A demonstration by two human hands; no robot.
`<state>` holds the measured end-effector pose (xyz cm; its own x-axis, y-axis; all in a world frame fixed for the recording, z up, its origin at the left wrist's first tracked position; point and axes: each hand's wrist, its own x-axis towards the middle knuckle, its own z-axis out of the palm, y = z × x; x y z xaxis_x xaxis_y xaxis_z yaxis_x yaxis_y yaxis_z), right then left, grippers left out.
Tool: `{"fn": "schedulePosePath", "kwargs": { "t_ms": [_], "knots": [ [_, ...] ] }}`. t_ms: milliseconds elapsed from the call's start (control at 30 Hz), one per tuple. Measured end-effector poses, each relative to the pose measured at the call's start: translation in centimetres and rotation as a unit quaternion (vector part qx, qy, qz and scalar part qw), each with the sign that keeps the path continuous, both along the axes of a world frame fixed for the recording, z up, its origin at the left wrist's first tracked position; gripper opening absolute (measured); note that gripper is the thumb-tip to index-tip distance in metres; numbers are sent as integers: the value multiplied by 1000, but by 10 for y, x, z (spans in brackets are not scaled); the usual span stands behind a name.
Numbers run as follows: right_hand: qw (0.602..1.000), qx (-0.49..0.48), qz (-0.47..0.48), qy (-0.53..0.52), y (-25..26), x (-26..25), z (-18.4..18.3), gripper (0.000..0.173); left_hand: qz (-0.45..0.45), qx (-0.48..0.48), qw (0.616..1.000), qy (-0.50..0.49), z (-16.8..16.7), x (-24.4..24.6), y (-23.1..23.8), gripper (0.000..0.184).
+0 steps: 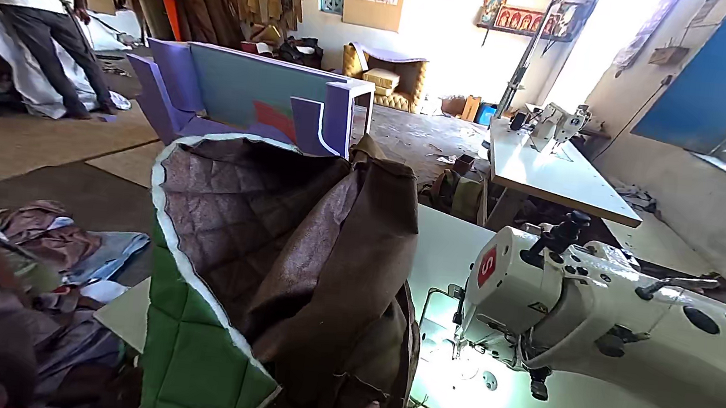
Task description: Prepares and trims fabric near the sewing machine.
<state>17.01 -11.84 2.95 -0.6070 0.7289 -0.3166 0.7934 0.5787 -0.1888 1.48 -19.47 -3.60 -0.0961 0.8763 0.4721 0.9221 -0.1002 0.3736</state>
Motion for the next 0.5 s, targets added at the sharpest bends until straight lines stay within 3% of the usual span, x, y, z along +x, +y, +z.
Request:
{"fn": "schedulePosePath", "kwargs": {
  "t_ms": [67, 333, 500],
  "knots": [
    [999, 32, 7, 8, -4, 2, -6, 31, 7, 13, 1000, 9, -2, 1, 0, 13],
    [994, -92, -49, -39, -3, -3, 12, 36, 0, 10, 1000, 18, 0, 0, 0, 13],
    [999, -44, -10, -15, -1, -4, 4, 34, 5, 15, 999, 28, -1, 1, 0, 13]
  ]
}}
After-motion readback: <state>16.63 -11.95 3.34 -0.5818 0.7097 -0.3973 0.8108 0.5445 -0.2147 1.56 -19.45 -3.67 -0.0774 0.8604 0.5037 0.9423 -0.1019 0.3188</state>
